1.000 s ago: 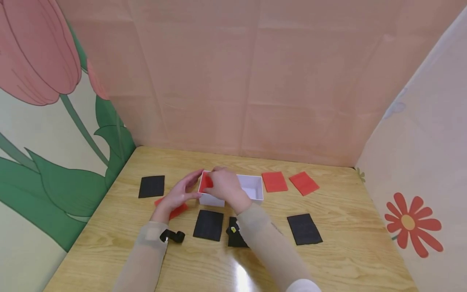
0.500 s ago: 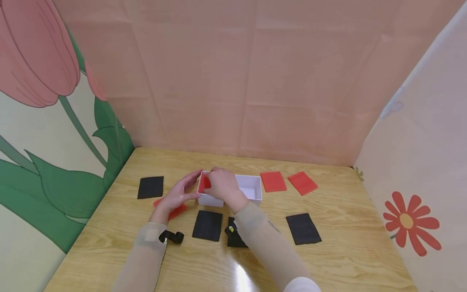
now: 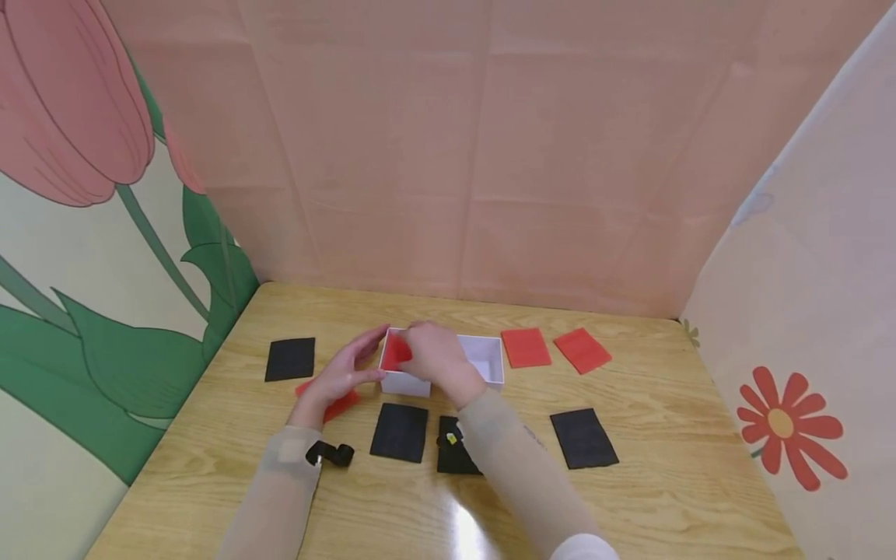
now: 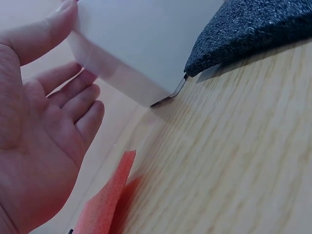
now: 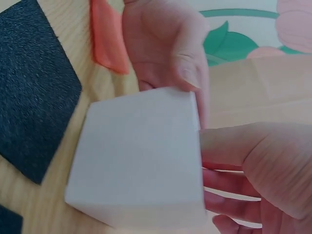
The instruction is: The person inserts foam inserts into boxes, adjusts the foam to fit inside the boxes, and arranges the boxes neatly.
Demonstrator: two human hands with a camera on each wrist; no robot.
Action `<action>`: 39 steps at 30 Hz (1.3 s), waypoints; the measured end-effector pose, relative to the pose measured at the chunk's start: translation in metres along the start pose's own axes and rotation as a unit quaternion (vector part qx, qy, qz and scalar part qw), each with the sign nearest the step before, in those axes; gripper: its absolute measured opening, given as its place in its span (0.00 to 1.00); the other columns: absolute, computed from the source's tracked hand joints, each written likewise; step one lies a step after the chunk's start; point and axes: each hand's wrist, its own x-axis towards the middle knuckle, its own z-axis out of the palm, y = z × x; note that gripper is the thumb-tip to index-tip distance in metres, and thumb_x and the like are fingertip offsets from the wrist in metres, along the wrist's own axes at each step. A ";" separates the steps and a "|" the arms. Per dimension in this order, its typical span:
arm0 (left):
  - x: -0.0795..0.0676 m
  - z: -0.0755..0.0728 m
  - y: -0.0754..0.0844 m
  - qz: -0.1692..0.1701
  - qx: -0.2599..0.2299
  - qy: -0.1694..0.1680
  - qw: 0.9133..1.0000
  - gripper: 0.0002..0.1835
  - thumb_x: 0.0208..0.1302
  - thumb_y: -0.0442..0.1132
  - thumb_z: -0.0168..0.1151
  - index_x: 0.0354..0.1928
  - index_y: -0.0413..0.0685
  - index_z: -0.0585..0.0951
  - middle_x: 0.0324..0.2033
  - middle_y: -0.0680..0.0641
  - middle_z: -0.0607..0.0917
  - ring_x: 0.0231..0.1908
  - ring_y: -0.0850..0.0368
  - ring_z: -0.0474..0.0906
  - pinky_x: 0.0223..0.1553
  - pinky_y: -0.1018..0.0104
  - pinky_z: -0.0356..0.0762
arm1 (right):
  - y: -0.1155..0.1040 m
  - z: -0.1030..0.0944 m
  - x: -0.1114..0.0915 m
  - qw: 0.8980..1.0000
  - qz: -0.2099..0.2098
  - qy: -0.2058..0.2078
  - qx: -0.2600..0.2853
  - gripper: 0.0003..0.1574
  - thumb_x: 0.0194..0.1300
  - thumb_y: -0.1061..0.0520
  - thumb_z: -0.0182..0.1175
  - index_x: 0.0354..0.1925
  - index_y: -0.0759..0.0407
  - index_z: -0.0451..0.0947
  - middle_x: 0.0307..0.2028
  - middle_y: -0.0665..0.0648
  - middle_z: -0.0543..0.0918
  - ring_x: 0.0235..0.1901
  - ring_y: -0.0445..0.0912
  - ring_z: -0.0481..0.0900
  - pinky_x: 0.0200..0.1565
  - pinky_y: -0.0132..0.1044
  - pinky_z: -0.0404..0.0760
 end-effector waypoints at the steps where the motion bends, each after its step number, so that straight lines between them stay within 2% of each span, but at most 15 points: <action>1: 0.000 0.000 0.000 0.000 0.000 -0.001 1.000 0.48 0.67 0.37 0.77 0.85 0.55 0.62 0.82 0.52 0.63 0.82 0.49 0.55 0.80 0.50 0.55 | 0.002 -0.002 -0.002 1.000 -0.001 -0.004 0.004 0.35 0.61 0.44 0.80 0.65 0.48 0.86 0.57 0.54 0.87 0.50 0.50 0.84 0.53 0.47 0.87; 6: -0.001 0.000 0.001 0.000 0.004 -0.003 1.000 0.49 0.67 0.39 0.77 0.85 0.51 0.60 0.83 0.51 0.61 0.82 0.47 0.54 0.80 0.49 0.55 | 0.013 -0.012 -0.007 1.000 -0.006 -0.024 0.012 0.36 0.62 0.46 0.80 0.67 0.48 0.85 0.61 0.54 0.86 0.55 0.51 0.83 0.58 0.50 0.85; 11: -0.002 0.000 0.002 -0.009 0.001 -0.001 1.000 0.49 0.67 0.39 0.77 0.85 0.56 0.61 0.82 0.53 0.61 0.82 0.49 0.54 0.80 0.51 0.55 | 0.018 -0.016 -0.011 0.999 -0.004 -0.036 0.007 0.38 0.58 0.47 0.82 0.66 0.46 0.85 0.60 0.52 0.86 0.54 0.50 0.82 0.57 0.49 0.85; 20: -0.003 0.000 -0.001 -0.003 -0.003 -0.002 1.000 0.49 0.67 0.38 0.77 0.85 0.53 0.60 0.83 0.52 0.61 0.82 0.50 0.54 0.80 0.50 0.54 | 0.015 -0.015 -0.009 0.997 -0.023 -0.065 -0.027 0.35 0.62 0.49 0.80 0.67 0.46 0.85 0.60 0.52 0.87 0.54 0.50 0.81 0.59 0.55 0.81; 29: -0.002 0.001 0.002 -0.003 0.003 -0.004 1.000 0.49 0.68 0.38 0.76 0.85 0.49 0.59 0.83 0.51 0.61 0.82 0.49 0.54 0.80 0.51 0.54 | 0.015 -0.016 -0.009 0.997 -0.024 -0.068 -0.026 0.35 0.61 0.50 0.80 0.66 0.46 0.85 0.58 0.52 0.87 0.52 0.48 0.80 0.60 0.56 0.80; 36: -0.001 0.000 -0.001 0.001 0.001 -0.003 1.000 0.49 0.67 0.39 0.77 0.85 0.56 0.61 0.82 0.53 0.61 0.82 0.50 0.54 0.80 0.52 0.55 | 0.013 -0.015 -0.008 0.997 -0.017 -0.066 -0.037 0.36 0.58 0.48 0.82 0.65 0.43 0.86 0.58 0.50 0.87 0.51 0.48 0.79 0.59 0.51 0.81; 39: -0.002 0.000 -0.001 0.001 0.004 -0.002 1.000 0.49 0.67 0.39 0.77 0.85 0.54 0.61 0.82 0.52 0.61 0.82 0.50 0.54 0.80 0.51 0.55 | 0.013 -0.015 -0.008 0.997 -0.012 -0.065 -0.041 0.37 0.57 0.48 0.82 0.65 0.42 0.86 0.59 0.49 0.87 0.51 0.47 0.79 0.59 0.50 0.82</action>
